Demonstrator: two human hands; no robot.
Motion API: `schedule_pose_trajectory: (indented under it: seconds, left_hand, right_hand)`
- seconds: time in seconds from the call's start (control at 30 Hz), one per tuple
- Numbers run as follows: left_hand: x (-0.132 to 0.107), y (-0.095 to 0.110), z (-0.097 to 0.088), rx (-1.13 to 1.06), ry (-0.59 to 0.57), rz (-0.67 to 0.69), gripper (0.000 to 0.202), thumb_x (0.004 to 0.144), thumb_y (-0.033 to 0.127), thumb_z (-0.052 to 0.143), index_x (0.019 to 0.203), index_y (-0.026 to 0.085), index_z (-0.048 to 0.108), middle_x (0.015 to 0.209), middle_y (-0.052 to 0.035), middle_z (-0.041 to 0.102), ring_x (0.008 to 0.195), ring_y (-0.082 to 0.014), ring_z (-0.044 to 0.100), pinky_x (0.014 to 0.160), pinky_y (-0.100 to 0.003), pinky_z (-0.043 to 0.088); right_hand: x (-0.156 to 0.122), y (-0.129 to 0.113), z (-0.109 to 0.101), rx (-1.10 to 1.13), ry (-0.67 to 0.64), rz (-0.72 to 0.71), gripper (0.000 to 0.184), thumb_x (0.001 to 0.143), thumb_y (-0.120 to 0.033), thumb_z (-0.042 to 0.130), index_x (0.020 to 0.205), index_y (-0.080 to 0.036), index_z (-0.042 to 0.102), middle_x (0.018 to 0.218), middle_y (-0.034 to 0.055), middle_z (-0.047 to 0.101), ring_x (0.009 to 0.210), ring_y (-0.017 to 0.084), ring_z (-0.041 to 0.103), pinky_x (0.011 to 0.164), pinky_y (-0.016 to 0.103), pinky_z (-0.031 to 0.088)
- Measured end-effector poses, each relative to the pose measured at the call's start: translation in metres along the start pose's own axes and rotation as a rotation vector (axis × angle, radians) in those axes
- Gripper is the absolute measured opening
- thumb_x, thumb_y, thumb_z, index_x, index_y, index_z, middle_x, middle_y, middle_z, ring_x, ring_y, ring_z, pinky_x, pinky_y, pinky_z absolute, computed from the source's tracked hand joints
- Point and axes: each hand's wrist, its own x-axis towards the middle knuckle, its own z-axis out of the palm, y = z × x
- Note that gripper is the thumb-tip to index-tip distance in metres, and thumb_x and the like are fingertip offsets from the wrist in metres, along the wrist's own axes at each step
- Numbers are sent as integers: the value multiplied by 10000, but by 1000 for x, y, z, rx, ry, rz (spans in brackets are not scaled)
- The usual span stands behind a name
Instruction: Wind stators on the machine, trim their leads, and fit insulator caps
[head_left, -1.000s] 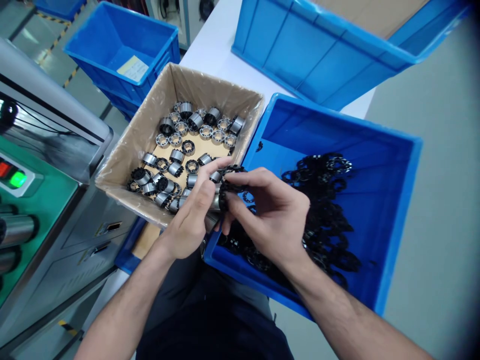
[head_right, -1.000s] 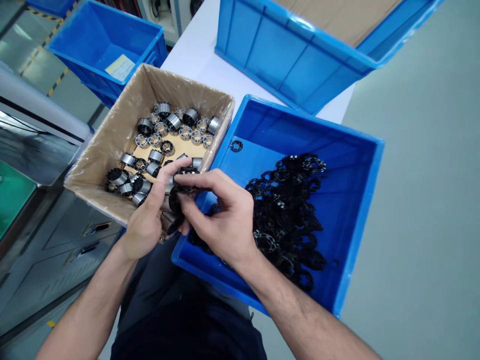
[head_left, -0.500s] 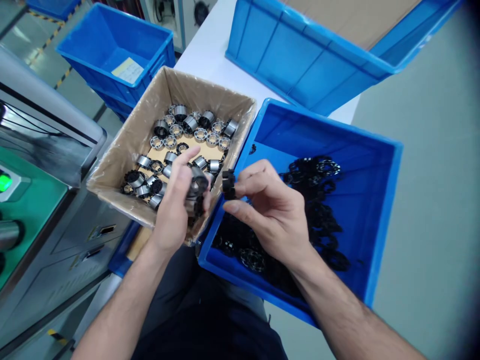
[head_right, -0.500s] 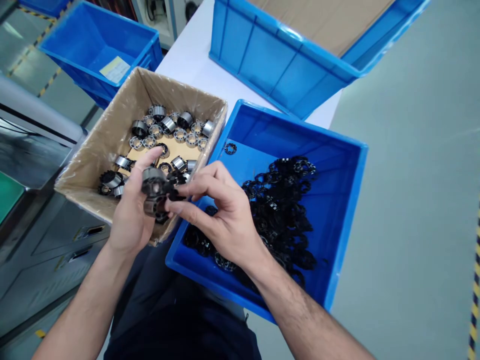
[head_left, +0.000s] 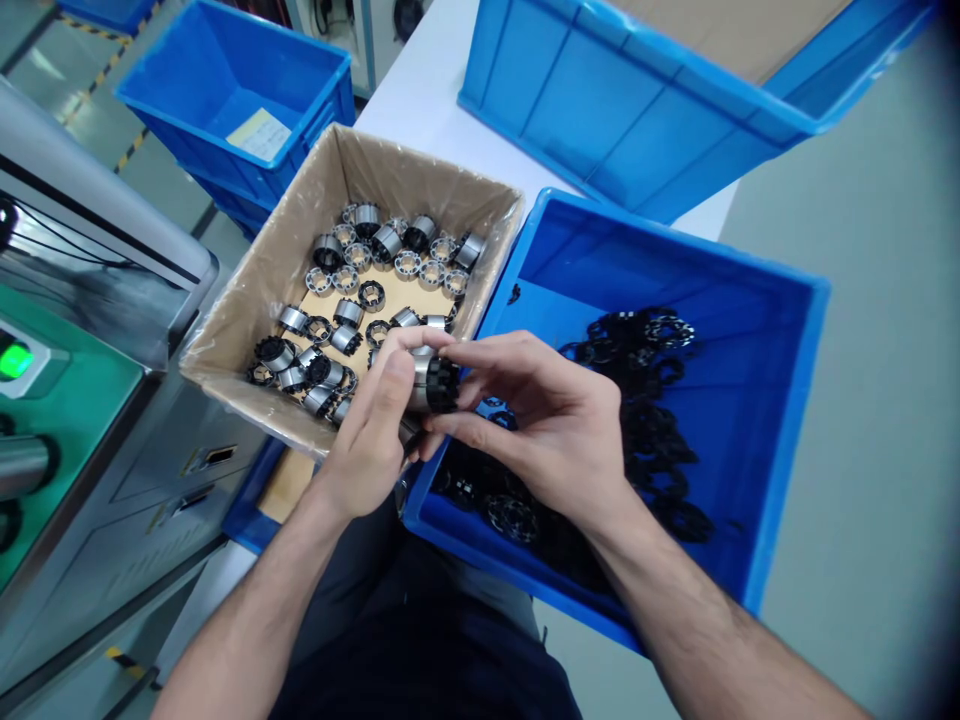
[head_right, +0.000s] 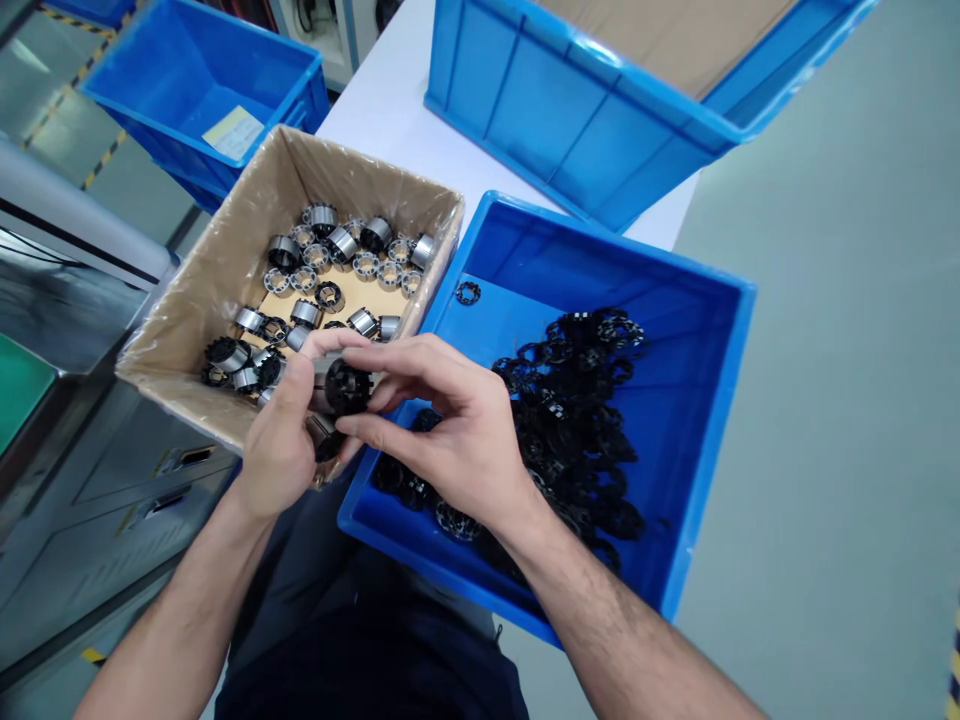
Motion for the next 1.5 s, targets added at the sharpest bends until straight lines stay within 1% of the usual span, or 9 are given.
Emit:
schedule_pose_trajectory:
  seconds: [0.17, 0.57, 0.67, 0.77, 0.87, 1.03, 1.2, 1.3, 1.5]
  left_hand:
    - [-1, 3, 0, 21, -29, -10, 595, 1202, 834, 597, 1447, 300, 687, 709, 60, 582, 485, -117, 467, 474, -250, 389]
    - [-3, 4, -7, 184, -149, 58, 472, 1243, 700, 631, 1506, 310, 675, 987, 7, 693, 678, -134, 567, 617, -299, 466]
    - [1, 20, -21, 498, -112, 154, 378, 1210, 614, 700, 1384, 278, 701, 962, 11, 670, 755, -165, 613, 705, -328, 488]
    - [5, 40, -43, 1081, 24, 108, 264, 1164, 514, 705, 1268, 271, 706, 958, -1, 727, 801, -220, 659, 757, -374, 445]
    - [5, 47, -66, 1470, 97, -15, 342, 1116, 503, 764, 1395, 306, 749, 1257, -47, 834, 949, -292, 739, 808, -406, 430]
    - [4, 36, -78, 1400, 238, 6, 682, 1062, 625, 869, 1648, 329, 683, 1509, -64, 818, 1050, -332, 763, 877, -428, 476]
    - [8, 33, -75, 1362, 286, 15, 608, 1069, 617, 863, 1602, 348, 746, 1439, -51, 855, 905, -277, 710, 825, -408, 441]
    - [8, 36, -74, 1332, 280, -28, 579, 1062, 618, 865, 1568, 354, 766, 1424, -44, 867, 895, -270, 695, 820, -400, 425]
    - [10, 41, -75, 1221, 294, -80, 627, 1026, 653, 868, 1560, 339, 771, 1231, -26, 830, 831, -230, 658, 807, -387, 417]
  right_hand:
    - [1, -1, 0, -8, 30, 5, 528, 788, -73, 1148, 1209, -348, 988, 1048, -23, 833, 808, 116, 809, 804, 265, 743]
    - [-2, 3, 1, -171, 57, -110, 409, 772, -256, 1205, 1101, -344, 980, 997, 1, 801, 915, 181, 740, 757, 334, 669]
    - [12, -3, -17, -280, 14, -63, 356, 863, -394, 1155, 1159, -326, 971, 1005, 13, 817, 925, 197, 755, 804, 364, 673]
    - [21, -17, -47, -412, 137, 21, 299, 1026, -415, 996, 1296, -307, 924, 1041, 22, 845, 907, 196, 782, 812, 357, 676]
    - [5, -29, -76, -689, 60, 59, 291, 1066, -397, 932, 1332, -293, 877, 1104, 41, 853, 943, 221, 812, 882, 392, 705]
    - [-56, -16, -106, -1350, -427, 168, 477, 1120, -405, 829, 1574, -263, 808, 1498, 197, 804, 1311, 435, 813, 1084, 621, 740]
    - [-54, 21, -118, -1696, -335, 550, 796, 1148, -559, 799, 1815, -165, 618, 1800, 369, 582, 1509, 623, 687, 1070, 770, 714]
    - [-30, 35, -117, -1682, -351, 610, 829, 1131, -583, 830, 1824, -188, 605, 1769, 373, 611, 1413, 609, 730, 995, 766, 728]
    - [22, 52, -109, -1581, -412, 506, 707, 1080, -401, 931, 1724, -206, 715, 1551, 254, 735, 1331, 440, 771, 1159, 574, 675]
